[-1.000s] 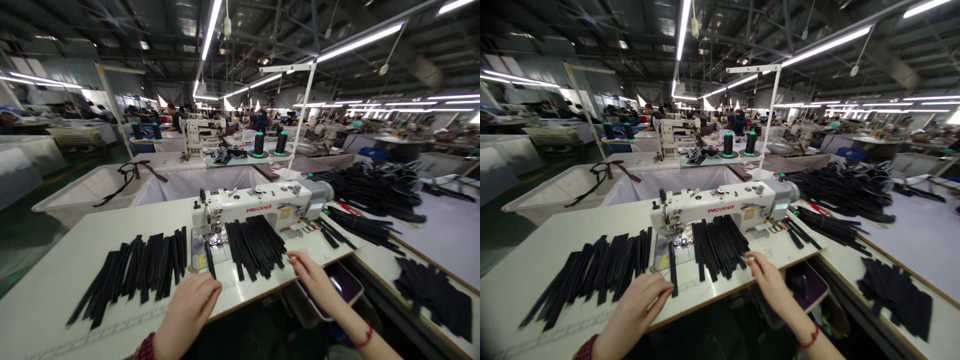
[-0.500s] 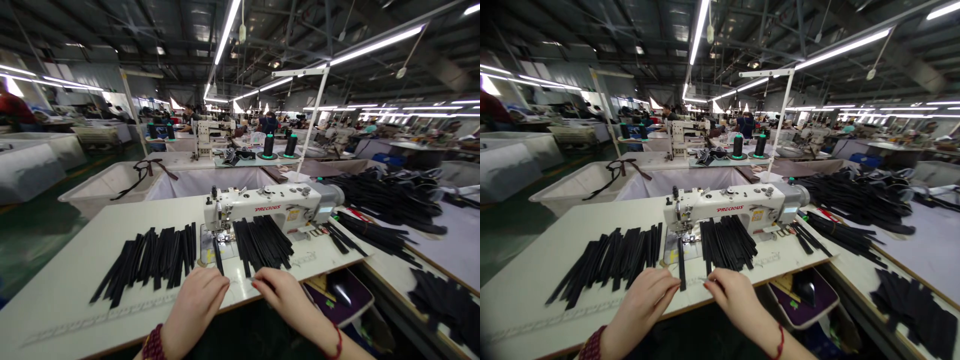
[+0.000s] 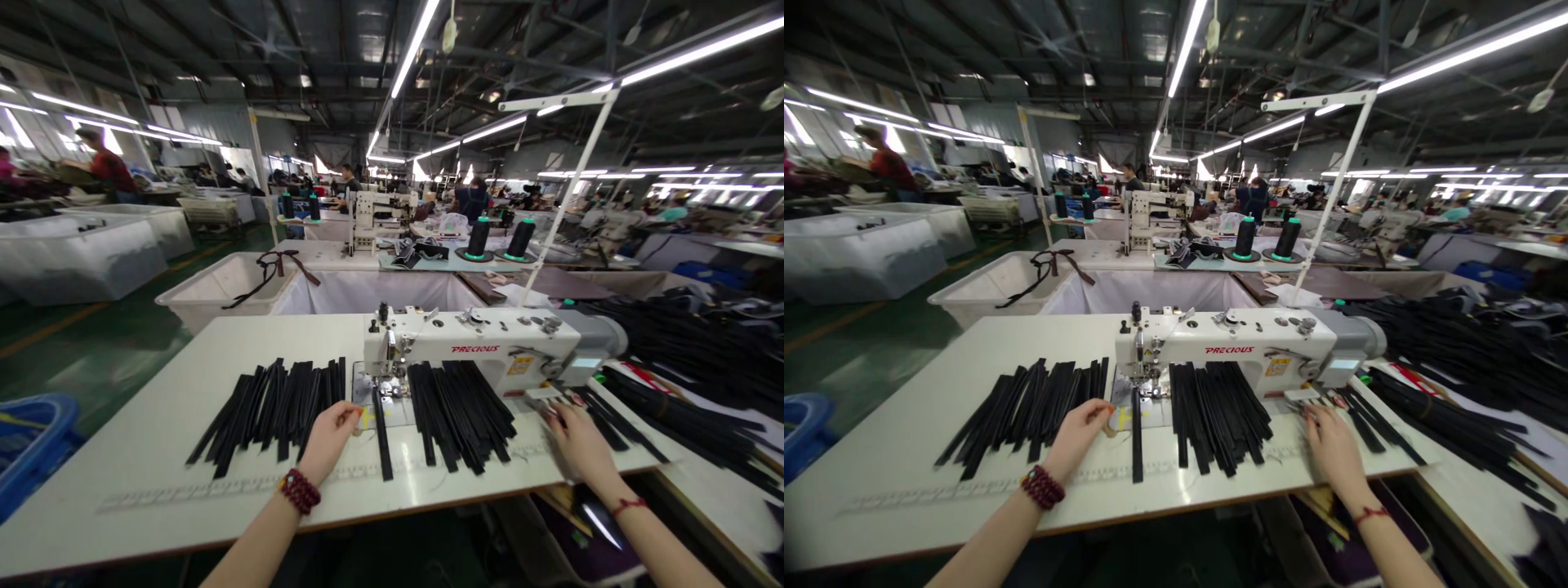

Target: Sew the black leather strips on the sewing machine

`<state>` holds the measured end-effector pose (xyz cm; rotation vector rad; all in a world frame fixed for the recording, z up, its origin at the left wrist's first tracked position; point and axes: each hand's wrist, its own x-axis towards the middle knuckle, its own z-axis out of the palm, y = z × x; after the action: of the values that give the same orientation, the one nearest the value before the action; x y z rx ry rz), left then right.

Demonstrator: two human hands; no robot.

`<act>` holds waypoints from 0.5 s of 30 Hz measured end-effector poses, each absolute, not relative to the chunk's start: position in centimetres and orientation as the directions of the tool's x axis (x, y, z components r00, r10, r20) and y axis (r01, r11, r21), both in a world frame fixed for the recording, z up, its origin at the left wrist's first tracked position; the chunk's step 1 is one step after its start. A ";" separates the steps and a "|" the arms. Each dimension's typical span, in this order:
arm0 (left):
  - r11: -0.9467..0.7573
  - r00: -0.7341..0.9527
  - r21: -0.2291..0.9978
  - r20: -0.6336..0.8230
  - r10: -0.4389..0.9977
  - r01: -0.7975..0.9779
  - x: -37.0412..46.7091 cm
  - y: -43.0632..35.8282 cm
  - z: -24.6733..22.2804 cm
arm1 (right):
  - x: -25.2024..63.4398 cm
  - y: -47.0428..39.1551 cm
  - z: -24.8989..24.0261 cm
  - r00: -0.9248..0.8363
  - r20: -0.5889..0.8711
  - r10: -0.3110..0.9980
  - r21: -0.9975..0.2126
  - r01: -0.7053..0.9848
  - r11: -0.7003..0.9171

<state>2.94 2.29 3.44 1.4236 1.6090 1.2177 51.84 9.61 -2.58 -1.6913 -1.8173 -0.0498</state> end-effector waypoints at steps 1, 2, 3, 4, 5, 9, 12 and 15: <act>-0.016 -0.209 0.935 0.096 0.973 0.353 2.9 3.0 3.1 | 51.0 9.2 -2.6 0.031 0.500 0.866 -0.386 0.903 0.190; -0.009 -0.228 0.937 0.094 0.969 0.349 2.9 3.8 2.8 | 49.9 8.6 -2.6 0.018 0.529 0.849 -0.383 0.898 0.219; 0.000 -0.247 0.940 0.089 0.965 0.341 2.9 4.6 2.5 | 48.4 7.8 -2.6 -0.007 0.554 0.833 -0.379 0.888 0.260; 0.009 -0.267 0.943 0.085 0.960 0.333 2.9 5.5 2.2 | 46.5 6.7 -2.5 -0.043 0.577 0.816 -0.371 0.876 0.308; 0.017 -0.285 0.945 0.081 0.955 0.326 2.9 6.4 1.9 | 44.4 5.4 -2.4 -0.112 0.612 0.783 -0.360 0.842 0.402; 0.030 -0.311 0.944 0.077 0.947 0.328 3.1 9.3 0.6 | 35.4 0.6 -0.6 -0.499 0.574 0.649 -0.285 0.621 0.730; 0.018 -0.286 0.931 0.094 0.954 0.365 3.4 10.1 -0.4 | 33.4 1.1 2.3 -0.560 0.585 0.587 -0.242 0.570 0.785; -0.009 -0.255 0.912 0.124 0.959 0.410 3.8 9.7 -1.2 | 38.6 7.0 6.0 -0.333 0.747 0.576 -0.193 0.719 0.667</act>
<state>3.84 9.72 -1.22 1.4244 1.7032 1.2442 38.64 6.97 6.05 -1.0006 -2.0372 -0.2159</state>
